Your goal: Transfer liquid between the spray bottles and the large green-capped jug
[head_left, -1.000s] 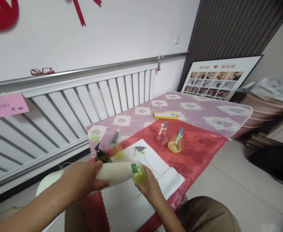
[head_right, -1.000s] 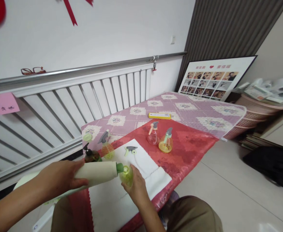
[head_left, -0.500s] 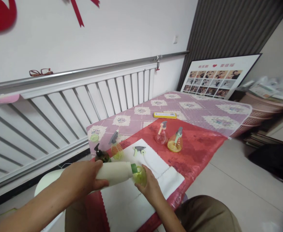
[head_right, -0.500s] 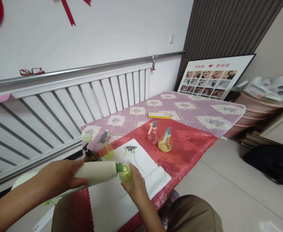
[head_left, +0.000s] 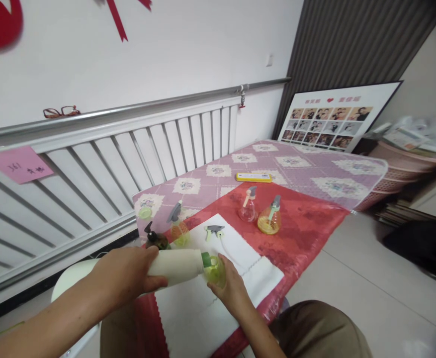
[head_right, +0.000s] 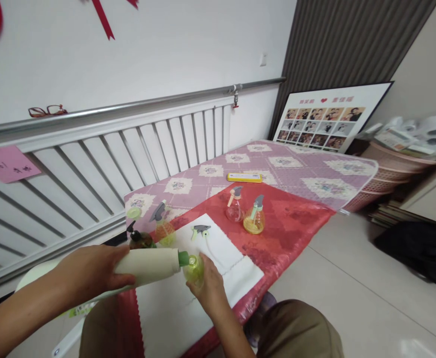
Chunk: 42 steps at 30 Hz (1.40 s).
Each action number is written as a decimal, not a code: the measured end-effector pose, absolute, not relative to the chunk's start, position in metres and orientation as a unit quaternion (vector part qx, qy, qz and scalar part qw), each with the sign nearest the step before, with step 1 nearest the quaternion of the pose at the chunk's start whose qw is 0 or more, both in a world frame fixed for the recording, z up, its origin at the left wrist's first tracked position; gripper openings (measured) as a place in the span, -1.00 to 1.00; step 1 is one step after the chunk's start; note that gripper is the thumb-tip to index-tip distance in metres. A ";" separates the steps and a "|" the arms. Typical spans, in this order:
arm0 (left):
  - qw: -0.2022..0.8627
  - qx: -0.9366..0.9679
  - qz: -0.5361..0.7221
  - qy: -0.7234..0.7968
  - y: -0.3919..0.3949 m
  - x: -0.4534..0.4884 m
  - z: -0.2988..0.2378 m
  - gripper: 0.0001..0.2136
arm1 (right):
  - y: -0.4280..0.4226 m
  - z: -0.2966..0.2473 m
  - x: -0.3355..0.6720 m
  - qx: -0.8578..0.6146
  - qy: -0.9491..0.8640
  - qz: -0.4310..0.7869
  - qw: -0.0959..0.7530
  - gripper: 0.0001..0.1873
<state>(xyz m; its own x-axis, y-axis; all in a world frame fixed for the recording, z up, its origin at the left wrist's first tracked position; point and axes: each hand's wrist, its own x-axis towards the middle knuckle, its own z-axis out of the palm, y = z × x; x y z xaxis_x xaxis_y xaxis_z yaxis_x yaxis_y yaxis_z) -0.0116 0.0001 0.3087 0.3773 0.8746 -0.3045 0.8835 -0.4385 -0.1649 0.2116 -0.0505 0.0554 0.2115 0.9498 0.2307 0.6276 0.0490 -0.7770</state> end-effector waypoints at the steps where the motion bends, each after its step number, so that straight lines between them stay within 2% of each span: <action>1: 0.012 0.830 -0.177 0.530 0.000 -0.011 0.309 -0.59 | -0.051 0.056 0.212 -0.662 -0.594 0.197 0.413 -0.15; 42: 0.002 0.832 -0.194 0.520 -0.006 -0.007 0.317 -0.63 | -0.051 0.059 0.212 -0.660 -0.600 0.210 0.401 -0.15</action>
